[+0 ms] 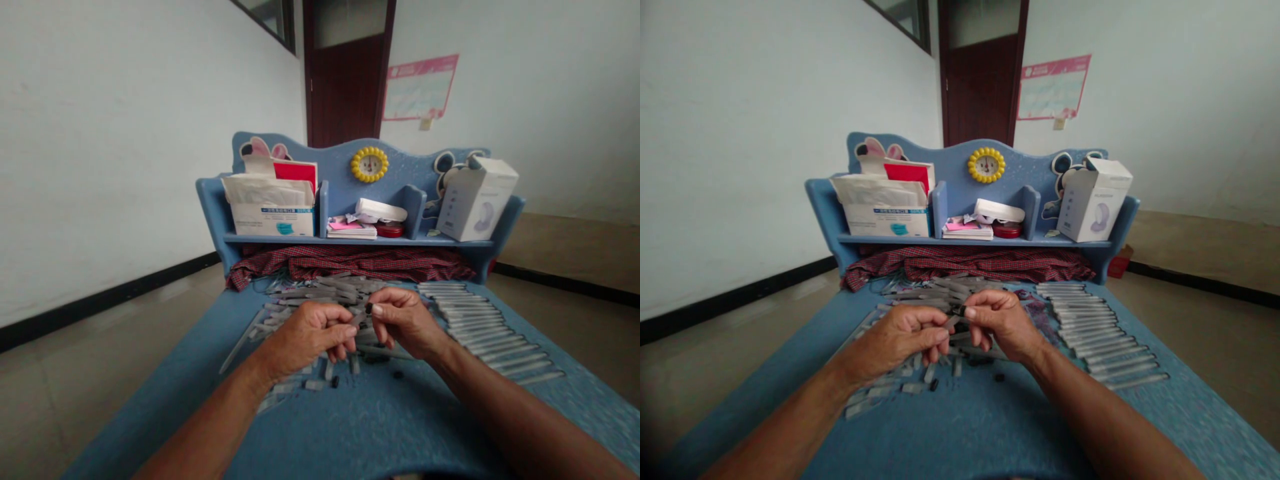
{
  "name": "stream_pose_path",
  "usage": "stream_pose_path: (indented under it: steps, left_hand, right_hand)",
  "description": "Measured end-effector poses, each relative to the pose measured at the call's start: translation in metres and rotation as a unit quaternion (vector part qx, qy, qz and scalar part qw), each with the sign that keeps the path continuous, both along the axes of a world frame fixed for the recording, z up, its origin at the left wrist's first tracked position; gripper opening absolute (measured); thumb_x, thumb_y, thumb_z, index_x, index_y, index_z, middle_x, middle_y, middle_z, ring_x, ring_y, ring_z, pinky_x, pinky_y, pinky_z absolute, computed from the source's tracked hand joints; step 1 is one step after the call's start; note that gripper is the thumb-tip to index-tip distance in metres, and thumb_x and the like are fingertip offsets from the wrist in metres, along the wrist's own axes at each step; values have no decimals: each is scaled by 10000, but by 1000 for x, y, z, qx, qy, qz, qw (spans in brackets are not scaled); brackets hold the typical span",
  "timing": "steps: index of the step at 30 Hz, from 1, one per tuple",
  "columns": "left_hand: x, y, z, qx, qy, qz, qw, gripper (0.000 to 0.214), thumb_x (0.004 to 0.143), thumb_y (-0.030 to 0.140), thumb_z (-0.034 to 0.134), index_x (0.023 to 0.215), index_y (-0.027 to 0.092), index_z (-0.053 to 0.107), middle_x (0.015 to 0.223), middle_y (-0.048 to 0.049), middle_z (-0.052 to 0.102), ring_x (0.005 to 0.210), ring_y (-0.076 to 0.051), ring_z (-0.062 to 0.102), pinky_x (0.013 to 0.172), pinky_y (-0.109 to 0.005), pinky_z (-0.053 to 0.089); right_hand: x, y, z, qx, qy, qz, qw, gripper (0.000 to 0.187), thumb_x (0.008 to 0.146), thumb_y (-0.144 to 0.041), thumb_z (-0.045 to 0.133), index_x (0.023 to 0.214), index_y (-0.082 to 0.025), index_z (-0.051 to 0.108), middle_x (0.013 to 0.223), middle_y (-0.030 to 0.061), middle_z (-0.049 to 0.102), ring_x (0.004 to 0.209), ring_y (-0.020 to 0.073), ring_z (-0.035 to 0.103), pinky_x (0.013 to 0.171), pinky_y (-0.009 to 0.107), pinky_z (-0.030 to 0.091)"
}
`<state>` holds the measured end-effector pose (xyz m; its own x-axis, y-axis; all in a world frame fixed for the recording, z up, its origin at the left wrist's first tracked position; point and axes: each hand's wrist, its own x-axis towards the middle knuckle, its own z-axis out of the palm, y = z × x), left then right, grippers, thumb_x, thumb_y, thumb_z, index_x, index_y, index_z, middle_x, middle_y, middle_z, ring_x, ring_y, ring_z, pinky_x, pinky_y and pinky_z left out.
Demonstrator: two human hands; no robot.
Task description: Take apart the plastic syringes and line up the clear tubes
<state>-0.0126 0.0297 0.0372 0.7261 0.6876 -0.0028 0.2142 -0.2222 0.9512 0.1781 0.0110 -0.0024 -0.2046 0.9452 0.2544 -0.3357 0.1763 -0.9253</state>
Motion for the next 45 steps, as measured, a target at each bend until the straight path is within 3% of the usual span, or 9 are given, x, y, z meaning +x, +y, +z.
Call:
stream_pose_path:
  steps: [20, 29, 38, 45]
  left_hand:
    - [9, -7, -14, -191, -152, -37, 969, 222, 778, 327, 627, 803, 107, 614, 694, -42, 645, 516, -89, 572, 515, -208, 471]
    - [5, -5, -8, -156, -99, -35, 982, 219, 790, 329, 610, 804, 110, 616, 682, -42, 654, 485, -83, 564, 477, -188, 451]
    - [5, -3, -10, -128, -72, -35, 988, 229, 792, 337, 597, 764, 111, 614, 685, -43, 660, 483, -79, 566, 469, -180, 425]
    - [3, 0, -9, -75, -13, -38, 996, 250, 796, 350, 566, 726, 115, 616, 648, -29, 645, 475, -76, 541, 455, -184, 408]
  right_hand:
    - [-8, -7, 3, 12, 16, -11, 1000, 201, 704, -332, 709, 776, -165, 624, 430, -43, 597, 288, 64, 468, 290, 135, 342]
    - [8, -7, 11, 64, -113, -42, 991, 229, 722, -304, 699, 886, -151, 654, 465, -33, 615, 315, 65, 500, 313, 141, 387]
    - [10, -7, 12, 45, -122, -43, 991, 212, 655, -278, 753, 769, -142, 638, 484, -20, 628, 363, 83, 548, 341, 151, 445]
    - [13, -9, 17, 21, -156, -1, 988, 219, 657, -294, 739, 735, -147, 596, 527, -5, 637, 396, 86, 541, 405, 195, 472]
